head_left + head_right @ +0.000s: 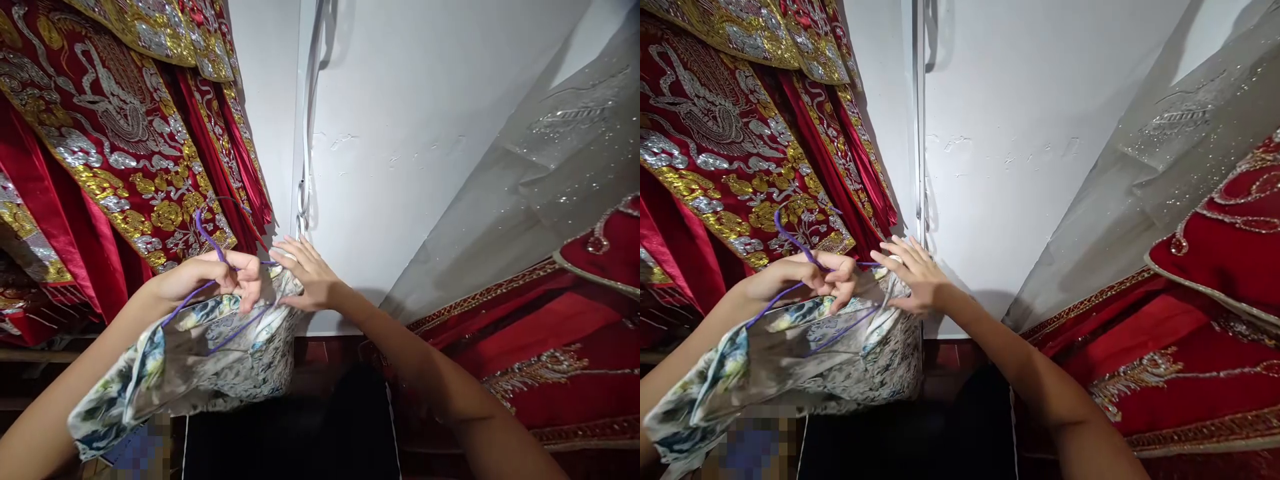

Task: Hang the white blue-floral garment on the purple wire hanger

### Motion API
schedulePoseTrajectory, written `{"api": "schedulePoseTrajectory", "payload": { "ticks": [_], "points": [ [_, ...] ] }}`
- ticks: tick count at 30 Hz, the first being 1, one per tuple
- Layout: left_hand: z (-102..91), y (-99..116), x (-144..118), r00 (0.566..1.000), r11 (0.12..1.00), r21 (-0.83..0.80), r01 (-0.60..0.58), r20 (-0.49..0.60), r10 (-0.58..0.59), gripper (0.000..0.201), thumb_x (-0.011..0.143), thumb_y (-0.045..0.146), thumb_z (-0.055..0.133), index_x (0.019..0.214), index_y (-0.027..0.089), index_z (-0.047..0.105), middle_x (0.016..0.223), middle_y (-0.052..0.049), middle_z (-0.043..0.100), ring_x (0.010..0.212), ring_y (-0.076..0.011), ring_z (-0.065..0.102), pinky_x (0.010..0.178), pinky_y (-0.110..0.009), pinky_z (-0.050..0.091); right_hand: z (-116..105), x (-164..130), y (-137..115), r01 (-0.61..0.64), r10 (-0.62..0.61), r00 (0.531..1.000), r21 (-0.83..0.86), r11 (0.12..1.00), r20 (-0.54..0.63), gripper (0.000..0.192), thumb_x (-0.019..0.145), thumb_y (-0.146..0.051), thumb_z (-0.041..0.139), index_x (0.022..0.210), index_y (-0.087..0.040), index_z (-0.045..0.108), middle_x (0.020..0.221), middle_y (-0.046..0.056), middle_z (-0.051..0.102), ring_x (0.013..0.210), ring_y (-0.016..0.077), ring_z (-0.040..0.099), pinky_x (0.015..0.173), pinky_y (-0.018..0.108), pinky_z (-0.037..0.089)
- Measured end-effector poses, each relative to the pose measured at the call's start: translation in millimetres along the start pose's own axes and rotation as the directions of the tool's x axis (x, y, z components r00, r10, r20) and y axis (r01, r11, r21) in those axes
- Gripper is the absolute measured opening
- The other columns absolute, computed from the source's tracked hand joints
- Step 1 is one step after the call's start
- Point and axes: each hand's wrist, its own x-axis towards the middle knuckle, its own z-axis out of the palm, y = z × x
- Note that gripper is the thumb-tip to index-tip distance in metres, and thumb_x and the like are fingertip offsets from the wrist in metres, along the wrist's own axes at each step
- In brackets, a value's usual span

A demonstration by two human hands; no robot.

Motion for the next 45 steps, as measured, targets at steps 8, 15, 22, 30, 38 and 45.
{"api": "schedulePoseTrajectory", "payload": {
  "ticks": [8,15,22,30,38,45],
  "points": [
    [-39.8,-7.0,9.1,0.899,0.982,0.147,-0.117,-0.404,0.168,0.041,0.079,0.033,0.067,0.117,0.017,0.065,0.104,-0.014,0.074,0.095,-0.0297,0.071,0.085,-0.043,0.056,-17.0,-15.9,27.1,-0.166,0.160,0.984,-0.075,0.983,-0.081,0.078,0.079,-0.054,0.072,0.149,-0.030,0.048,0.130,0.010,0.057,0.116,0.0310,0.054,0.097,0.046,0.045],
    [-89.4,-19.9,3.1,0.728,0.741,0.671,0.014,-0.515,0.453,0.034,0.086,0.042,0.063,0.111,0.021,0.070,0.116,-0.006,0.070,0.108,-0.0262,0.062,0.092,-0.034,0.050,-75.2,-24.8,68.7,-0.478,0.433,0.875,-0.240,0.845,-0.218,0.078,0.074,-0.041,0.077,0.147,-0.033,0.050,0.113,0.009,0.060,0.103,0.0321,0.056,0.081,0.043,0.049],
    [-79.1,-98.3,38.6,0.444,0.869,0.428,-0.249,-0.747,0.495,0.058,0.073,0.034,0.077,0.126,0.020,0.056,0.106,-0.005,0.067,0.092,-0.0209,0.064,0.083,-0.033,0.051,-64.8,-63.6,44.3,-0.575,0.504,0.815,-0.289,0.766,-0.287,0.077,0.071,-0.037,0.075,0.144,-0.032,0.053,0.124,0.010,0.061,0.114,0.0362,0.056,0.096,0.051,0.046],
    [-49.1,-187.1,61.2,0.446,0.863,-0.081,-0.499,-0.878,0.176,0.045,0.070,0.036,0.083,0.109,0.016,0.071,0.107,-0.007,0.074,0.091,-0.0180,0.069,0.083,-0.027,0.051,-4.5,-93.8,17.9,-0.633,0.728,0.684,0.456,0.626,-0.048,0.049,0.086,-0.038,0.063,0.131,-0.019,0.062,0.107,0.010,0.075,0.104,0.0277,0.068,0.095,0.043,0.052],
    [-24.8,-187.3,62.6,0.397,0.817,-0.132,-0.562,-0.909,0.127,0.043,0.065,0.035,0.087,0.099,0.011,0.075,0.098,-0.011,0.077,0.091,-0.0249,0.073,0.087,-0.035,0.055,92.3,-77.3,4.1,-0.899,0.876,0.286,0.426,0.105,0.388,0.061,0.092,-0.067,0.040,0.063,-0.019,0.063,0.058,0.005,0.063,0.055,0.0180,0.059,0.060,0.029,0.043],
    [-32.6,-177.2,42.8,0.430,0.851,-0.151,-0.503,-0.898,0.095,0.048,0.073,0.042,0.081,0.109,0.012,0.070,0.109,-0.015,0.074,0.103,-0.0293,0.070,0.092,-0.039,0.054,123.8,-96.4,-26.2,-0.928,0.903,0.163,0.372,0.004,0.397,0.046,0.090,-0.050,0.046,0.055,-0.020,0.057,0.062,0.008,0.066,0.060,0.0202,0.060,0.060,0.029,0.040]
  ]
}}
